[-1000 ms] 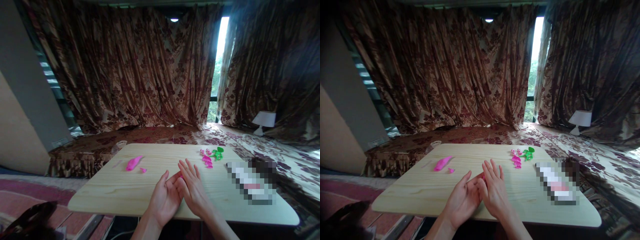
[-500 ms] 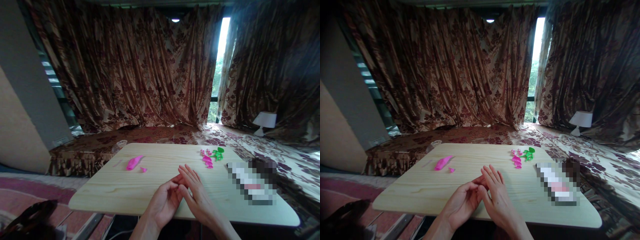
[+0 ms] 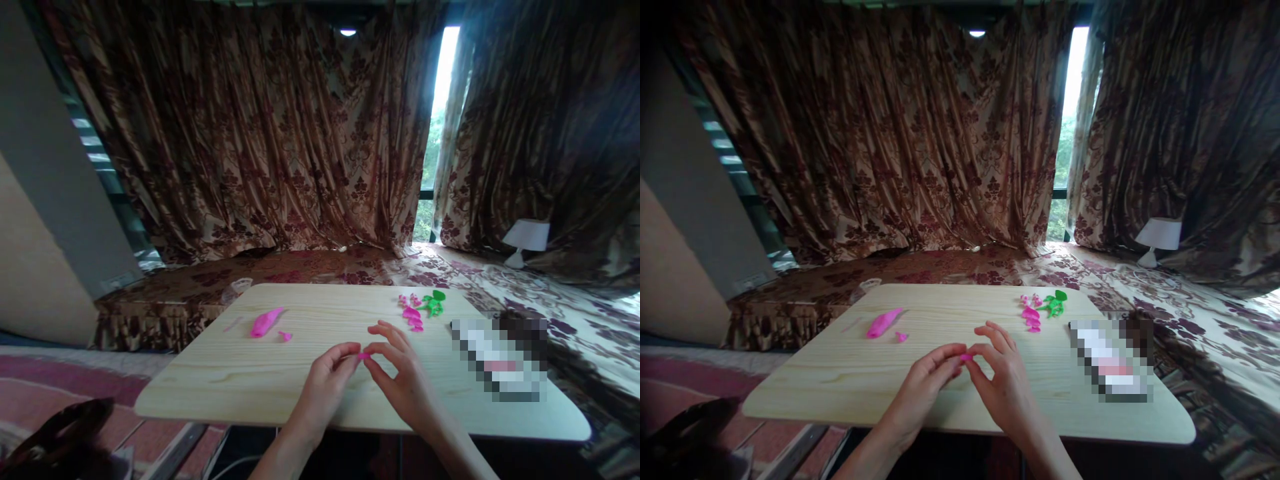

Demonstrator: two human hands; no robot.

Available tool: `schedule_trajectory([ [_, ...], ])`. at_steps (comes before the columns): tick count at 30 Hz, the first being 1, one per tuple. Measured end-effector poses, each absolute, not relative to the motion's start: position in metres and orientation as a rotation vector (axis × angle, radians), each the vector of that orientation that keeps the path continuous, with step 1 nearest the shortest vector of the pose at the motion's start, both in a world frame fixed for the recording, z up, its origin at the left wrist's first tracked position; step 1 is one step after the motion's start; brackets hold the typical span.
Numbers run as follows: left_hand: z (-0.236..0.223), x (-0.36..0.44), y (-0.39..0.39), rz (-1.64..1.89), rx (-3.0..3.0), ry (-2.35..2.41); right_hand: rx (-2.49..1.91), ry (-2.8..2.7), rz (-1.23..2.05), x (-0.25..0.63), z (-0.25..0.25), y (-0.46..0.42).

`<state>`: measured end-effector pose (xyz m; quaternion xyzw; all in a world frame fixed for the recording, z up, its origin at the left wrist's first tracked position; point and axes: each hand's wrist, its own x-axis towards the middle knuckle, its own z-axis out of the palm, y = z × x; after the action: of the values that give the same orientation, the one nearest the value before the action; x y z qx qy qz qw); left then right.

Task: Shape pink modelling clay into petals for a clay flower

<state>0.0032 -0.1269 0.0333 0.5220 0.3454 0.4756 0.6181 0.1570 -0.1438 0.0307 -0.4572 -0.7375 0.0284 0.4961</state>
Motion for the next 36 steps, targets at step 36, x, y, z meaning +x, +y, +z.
schedule_trajectory([
  [36,0.047,0.000,-0.129,1.256,1.542,1.004,-1.035,-1.572,0.438,0.149,0.038,-0.146],
])
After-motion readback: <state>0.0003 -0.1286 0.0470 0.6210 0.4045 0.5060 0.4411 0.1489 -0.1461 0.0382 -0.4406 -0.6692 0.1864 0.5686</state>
